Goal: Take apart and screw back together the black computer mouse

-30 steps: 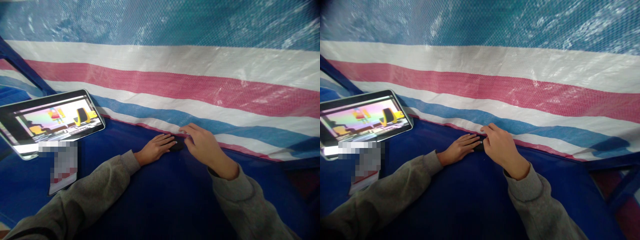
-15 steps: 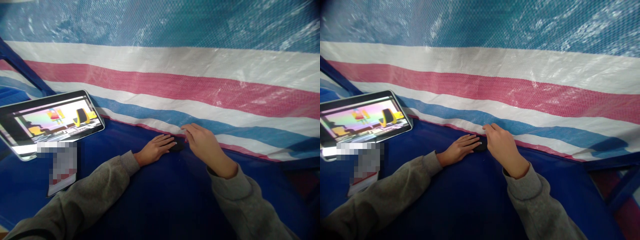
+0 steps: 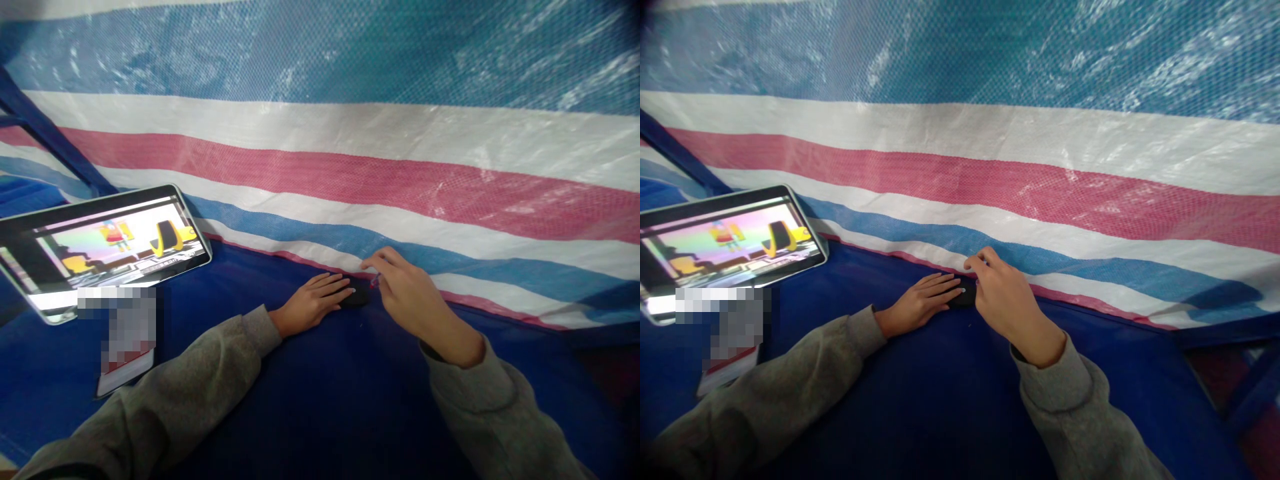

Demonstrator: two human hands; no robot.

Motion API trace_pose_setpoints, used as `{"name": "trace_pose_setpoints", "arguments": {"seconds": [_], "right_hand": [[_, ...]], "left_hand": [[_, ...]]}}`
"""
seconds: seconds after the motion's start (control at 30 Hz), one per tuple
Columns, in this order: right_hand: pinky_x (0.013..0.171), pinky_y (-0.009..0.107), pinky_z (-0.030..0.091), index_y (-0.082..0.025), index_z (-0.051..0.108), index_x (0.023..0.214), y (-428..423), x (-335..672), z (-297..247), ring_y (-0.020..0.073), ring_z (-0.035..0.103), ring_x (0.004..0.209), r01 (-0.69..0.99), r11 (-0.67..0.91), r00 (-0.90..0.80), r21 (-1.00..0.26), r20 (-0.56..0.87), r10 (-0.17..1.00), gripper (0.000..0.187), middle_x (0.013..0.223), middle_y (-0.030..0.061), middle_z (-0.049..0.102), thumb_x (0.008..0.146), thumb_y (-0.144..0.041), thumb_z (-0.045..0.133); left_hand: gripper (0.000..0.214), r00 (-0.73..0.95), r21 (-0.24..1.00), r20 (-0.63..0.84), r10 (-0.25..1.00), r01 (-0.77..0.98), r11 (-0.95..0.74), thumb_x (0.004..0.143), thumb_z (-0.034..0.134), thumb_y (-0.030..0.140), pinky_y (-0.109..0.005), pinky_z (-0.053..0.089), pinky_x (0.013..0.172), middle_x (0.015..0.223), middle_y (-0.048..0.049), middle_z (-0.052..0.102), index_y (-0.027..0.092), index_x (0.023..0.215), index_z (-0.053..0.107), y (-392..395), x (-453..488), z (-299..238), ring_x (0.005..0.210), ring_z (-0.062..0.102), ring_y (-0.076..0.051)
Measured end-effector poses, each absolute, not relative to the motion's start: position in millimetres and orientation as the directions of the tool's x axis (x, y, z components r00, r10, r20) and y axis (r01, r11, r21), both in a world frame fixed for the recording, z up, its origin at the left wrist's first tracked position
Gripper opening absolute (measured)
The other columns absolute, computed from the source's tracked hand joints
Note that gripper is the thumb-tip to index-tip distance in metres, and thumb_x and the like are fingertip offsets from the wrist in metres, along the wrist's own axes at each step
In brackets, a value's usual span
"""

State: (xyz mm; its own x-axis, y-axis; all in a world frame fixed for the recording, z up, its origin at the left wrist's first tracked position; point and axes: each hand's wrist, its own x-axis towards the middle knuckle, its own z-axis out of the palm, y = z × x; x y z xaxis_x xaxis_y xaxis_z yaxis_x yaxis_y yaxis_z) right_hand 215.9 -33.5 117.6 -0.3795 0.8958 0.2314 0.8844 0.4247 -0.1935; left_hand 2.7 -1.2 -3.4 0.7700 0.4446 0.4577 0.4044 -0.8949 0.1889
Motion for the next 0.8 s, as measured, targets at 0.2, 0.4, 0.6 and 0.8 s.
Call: {"name": "trace_pose_setpoints", "arguments": {"seconds": [0.2, 0.4, 0.6, 0.8], "right_hand": [[0.073, 0.030, 0.043, -0.017, 0.064, 0.103, -33.1, 214.9, 118.7, 0.0199, 0.062, 0.082, 0.919, 0.370, -0.336, -0.137, 0.222, 0.915, 0.029, 0.093, 0.0069, 0.065, 0.092, -0.015, 0.038], [0.079, 0.030, 0.043, -0.017, 0.063, 0.104, -34.3, 212.5, 118.9, 0.0201, 0.061, 0.088, 0.889, 0.426, -0.387, -0.166, 0.225, 0.894, 0.030, 0.099, 0.0081, 0.064, 0.085, -0.009, 0.041], [0.069, 0.030, 0.042, -0.018, 0.062, 0.110, -33.5, 212.3, 117.2, 0.0191, 0.061, 0.079, 0.908, 0.397, -0.364, -0.134, 0.216, 0.906, 0.033, 0.099, 0.0083, 0.063, 0.091, -0.011, 0.036], [0.081, 0.030, 0.044, -0.015, 0.063, 0.105, -34.7, 212.4, 116.7, 0.0196, 0.060, 0.092, 0.866, 0.476, -0.434, -0.154, 0.243, 0.868, 0.037, 0.106, 0.0099, 0.060, 0.081, -0.002, 0.038]], "left_hand": [[0.041, 0.771, 0.185, 0.462, 0.438, 0.400, -0.898, 0.101, 0.042, 0.029, -0.044, 0.035, 0.115, 0.146, -0.0081, 0.047, 0.021, 0.141, 0.043, -0.9, 2.1, -4.4, 0.140, 0.039, -0.022], [0.041, 0.772, 0.182, 0.461, 0.437, 0.400, -0.898, 0.101, 0.042, 0.030, -0.045, 0.034, 0.116, 0.145, -0.0082, 0.048, 0.021, 0.141, 0.044, -0.9, 2.7, -4.3, 0.139, 0.040, -0.022], [0.042, 0.771, 0.194, 0.460, 0.440, 0.396, -0.897, 0.101, 0.042, 0.029, -0.045, 0.035, 0.115, 0.147, -0.0079, 0.046, 0.022, 0.143, 0.042, -0.4, 2.4, -5.9, 0.140, 0.038, -0.022], [0.042, 0.772, 0.188, 0.459, 0.440, 0.400, -0.897, 0.101, 0.042, 0.029, -0.045, 0.034, 0.116, 0.147, -0.0075, 0.046, 0.022, 0.142, 0.042, -0.9, 2.4, -5.3, 0.140, 0.039, -0.022]]}}
